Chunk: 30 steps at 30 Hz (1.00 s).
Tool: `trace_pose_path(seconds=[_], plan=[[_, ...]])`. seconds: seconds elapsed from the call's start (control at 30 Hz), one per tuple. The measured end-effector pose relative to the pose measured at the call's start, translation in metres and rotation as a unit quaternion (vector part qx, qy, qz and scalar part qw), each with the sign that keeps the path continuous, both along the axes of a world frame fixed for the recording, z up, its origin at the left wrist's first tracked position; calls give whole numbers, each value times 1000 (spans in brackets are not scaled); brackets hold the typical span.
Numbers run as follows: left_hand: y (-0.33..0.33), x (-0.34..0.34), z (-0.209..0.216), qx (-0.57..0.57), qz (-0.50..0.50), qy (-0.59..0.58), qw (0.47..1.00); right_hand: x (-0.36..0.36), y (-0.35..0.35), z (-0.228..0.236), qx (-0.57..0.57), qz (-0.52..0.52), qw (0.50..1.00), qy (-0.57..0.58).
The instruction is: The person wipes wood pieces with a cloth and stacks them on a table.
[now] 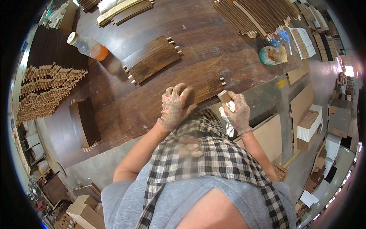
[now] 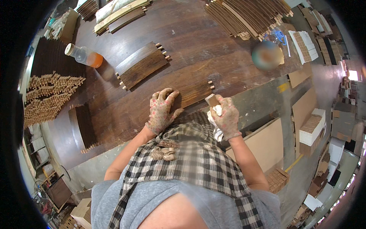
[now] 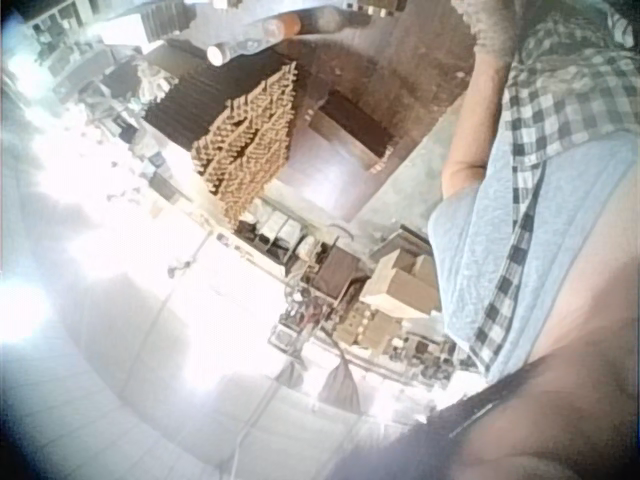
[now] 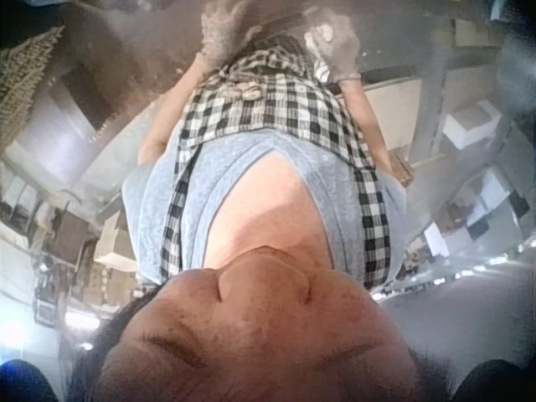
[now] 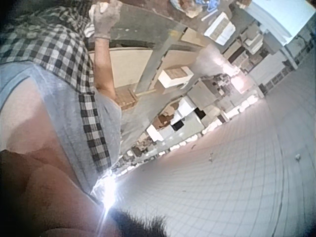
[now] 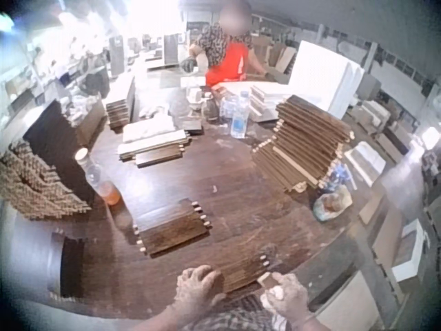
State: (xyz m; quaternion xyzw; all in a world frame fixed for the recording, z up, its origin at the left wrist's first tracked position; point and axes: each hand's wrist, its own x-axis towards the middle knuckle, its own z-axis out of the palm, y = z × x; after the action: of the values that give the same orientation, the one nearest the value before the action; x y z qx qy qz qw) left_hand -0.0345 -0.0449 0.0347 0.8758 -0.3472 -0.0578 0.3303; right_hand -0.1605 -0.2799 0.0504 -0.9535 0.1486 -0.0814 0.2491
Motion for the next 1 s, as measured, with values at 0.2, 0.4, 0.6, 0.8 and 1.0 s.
trace_pose_path(seconds=[0.2, 0.4, 0.6, 0.8, 1.0], plan=[[0, 1, -12, -21, -17, -9, 1000, -8, 34, -17, 37, 66, 997, -22], [-2, 11, -20, -78, -1, 8, 997, -11, 38, -6, 113, 50, 991, -43], [1, 15, -26, -115, 26, 37, 992, 0, 58, -3, 42, 197, 979, 11], [5, 19, -23, -130, 18, 84, 988, 10, 66, 2, 25, 293, 955, 36], [12, -1, -12, -123, 76, -70, 987, 22, 44, 9, 173, 213, 961, -23]])
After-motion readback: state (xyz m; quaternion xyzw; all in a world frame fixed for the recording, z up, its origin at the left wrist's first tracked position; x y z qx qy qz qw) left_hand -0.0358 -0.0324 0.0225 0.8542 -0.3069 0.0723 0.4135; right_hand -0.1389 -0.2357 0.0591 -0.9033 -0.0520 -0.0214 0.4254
